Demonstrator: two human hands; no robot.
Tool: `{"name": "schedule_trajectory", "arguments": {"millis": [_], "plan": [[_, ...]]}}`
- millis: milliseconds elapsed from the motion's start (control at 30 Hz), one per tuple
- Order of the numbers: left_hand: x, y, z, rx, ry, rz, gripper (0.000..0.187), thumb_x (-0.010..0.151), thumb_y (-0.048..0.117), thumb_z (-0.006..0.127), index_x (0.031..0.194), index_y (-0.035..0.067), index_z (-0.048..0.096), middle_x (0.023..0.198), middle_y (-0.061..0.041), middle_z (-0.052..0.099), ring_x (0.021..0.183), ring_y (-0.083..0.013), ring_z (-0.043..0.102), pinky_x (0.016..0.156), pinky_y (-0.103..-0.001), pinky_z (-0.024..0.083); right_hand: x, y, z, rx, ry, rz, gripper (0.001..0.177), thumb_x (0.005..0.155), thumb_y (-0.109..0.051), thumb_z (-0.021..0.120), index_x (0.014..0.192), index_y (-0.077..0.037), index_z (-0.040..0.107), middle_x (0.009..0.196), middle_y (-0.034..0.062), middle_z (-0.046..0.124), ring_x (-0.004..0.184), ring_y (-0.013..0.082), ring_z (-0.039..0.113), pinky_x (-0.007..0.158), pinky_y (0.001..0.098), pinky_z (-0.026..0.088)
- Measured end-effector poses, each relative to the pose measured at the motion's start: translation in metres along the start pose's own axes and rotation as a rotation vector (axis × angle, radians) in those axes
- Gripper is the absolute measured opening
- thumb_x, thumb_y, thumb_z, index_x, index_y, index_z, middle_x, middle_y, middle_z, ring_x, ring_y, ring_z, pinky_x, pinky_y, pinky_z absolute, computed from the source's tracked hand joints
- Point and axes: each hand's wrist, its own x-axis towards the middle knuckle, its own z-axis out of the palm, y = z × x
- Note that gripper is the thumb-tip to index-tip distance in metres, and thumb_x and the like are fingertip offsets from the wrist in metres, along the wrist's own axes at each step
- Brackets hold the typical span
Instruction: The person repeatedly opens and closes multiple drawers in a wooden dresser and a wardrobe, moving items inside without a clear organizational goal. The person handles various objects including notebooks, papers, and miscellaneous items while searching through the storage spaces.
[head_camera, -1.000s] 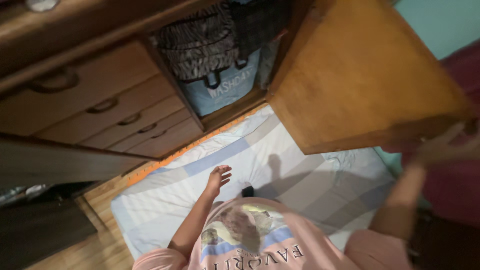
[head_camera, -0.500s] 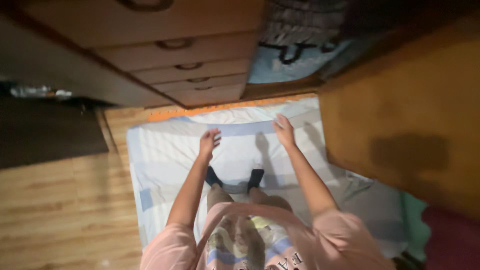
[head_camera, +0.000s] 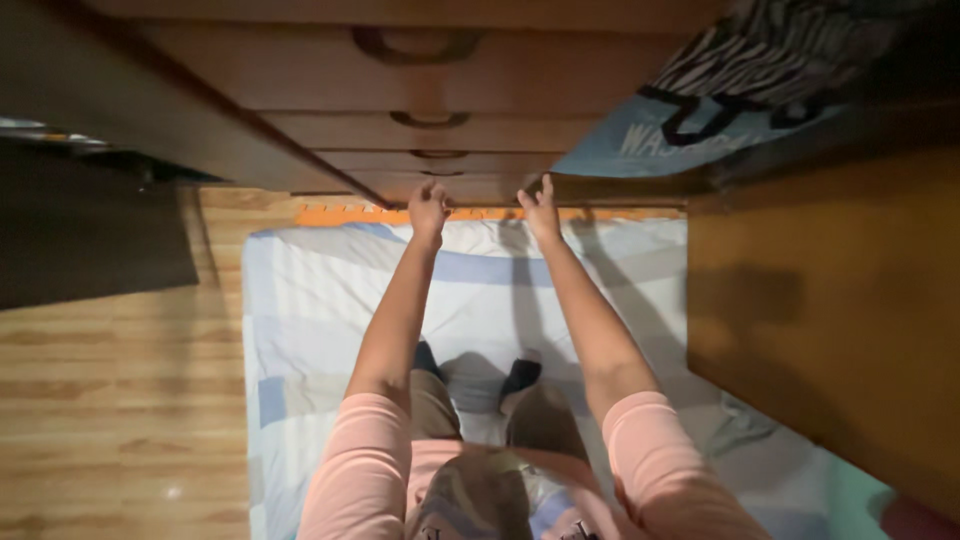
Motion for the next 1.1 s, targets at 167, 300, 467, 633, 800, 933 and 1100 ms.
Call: {"name": "schedule_trajectory", "arguments": {"millis": [167, 300, 467, 633, 800, 933, 1100], "plan": [[0.045, -0.028, 0.016, -0.106, 0.049, 0.036, 0.011, 0.097, 0.007, 0.06, 0.104, 0.002, 0.054, 0.089, -0.013, 0.065, 0.071, -0.0184, 0.06, 0.058, -0.032, 0.05, 0.024, 0.042, 0.026, 0.044, 0.121, -0.034, 0.095, 0.097, -0.02, 0.073, 0.162, -0.001, 0.006, 0.17, 0.0186, 0.017, 0.155, 0.0319, 0.028, 0.122, 0.0395, 0.03], [0.056, -0.034, 0.029, -0.312, 0.137, 0.078, 0.02, 0.092, 0.002, 0.06, 0.1, 0.006, 0.043, 0.085, -0.012, 0.062, 0.068, -0.0183, 0.06, 0.055, -0.032, 0.049, 0.027, 0.057, 0.032, 0.047, 0.219, -0.108, 0.089, 0.094, -0.016, 0.071, 0.161, 0.0, 0.015, 0.169, 0.0186, 0.022, 0.149, 0.0292, 0.039, 0.118, 0.0386, 0.039], [0.048, -0.03, 0.043, -0.397, 0.209, 0.113, 0.026, 0.088, -0.002, 0.063, 0.103, 0.008, 0.044, 0.083, -0.003, 0.056, 0.066, -0.0154, 0.056, 0.055, -0.03, 0.049, 0.018, 0.048, 0.009, -0.151, 0.174, -0.036, 0.075, 0.096, -0.02, 0.069, 0.155, -0.004, 0.026, 0.131, 0.0225, 0.061, 0.106, 0.0326, 0.068, 0.092, 0.0418, 0.055], [0.033, -0.03, 0.039, -0.196, 0.232, 0.145, 0.025, 0.091, 0.006, 0.07, 0.104, 0.007, 0.048, 0.079, -0.004, 0.057, 0.062, -0.0128, 0.051, 0.053, -0.027, 0.044, 0.008, 0.035, -0.031, -0.724, 0.159, -0.397, 0.048, 0.095, -0.029, 0.076, 0.131, -0.009, 0.053, 0.101, 0.0213, 0.074, 0.087, 0.0399, 0.073, 0.074, 0.0507, 0.055], [0.011, -0.044, 0.018, 0.048, 0.257, 0.146, 0.033, 0.089, 0.018, 0.078, 0.105, 0.008, 0.05, 0.083, -0.008, 0.063, 0.066, -0.0158, 0.06, 0.059, -0.031, 0.05, -0.011, 0.05, -0.052, -1.203, -0.071, -0.402, 0.04, 0.1, -0.048, 0.068, 0.116, -0.012, 0.06, 0.097, 0.0203, 0.074, 0.093, 0.0426, 0.07, 0.079, 0.0551, 0.054], [-0.034, -0.059, -0.032, 0.351, 0.384, 0.493, 0.053, 0.08, 0.017, 0.087, 0.118, 0.004, 0.051, 0.096, -0.011, 0.065, 0.087, -0.026, 0.062, 0.077, -0.041, 0.052, -0.099, 0.078, -0.02, -1.387, -0.562, -0.428, 0.069, 0.094, -0.064, 0.051, 0.13, -0.005, 0.055, 0.093, 0.0262, 0.073, 0.083, 0.0447, 0.072, 0.07, 0.059, 0.056], [-0.079, -0.041, -0.112, 0.628, 0.311, 0.392, 0.038, 0.082, 0.015, 0.078, 0.111, 0.005, 0.056, 0.094, -0.015, 0.063, 0.088, -0.0334, 0.063, 0.082, -0.043, 0.052, -0.249, 0.097, 0.072, -1.142, -0.619, 0.034, 0.067, 0.101, -0.049, 0.051, 0.15, -0.005, 0.042, 0.102, 0.0263, 0.071, 0.092, 0.0438, 0.069, 0.082, 0.0561, 0.054]]}}
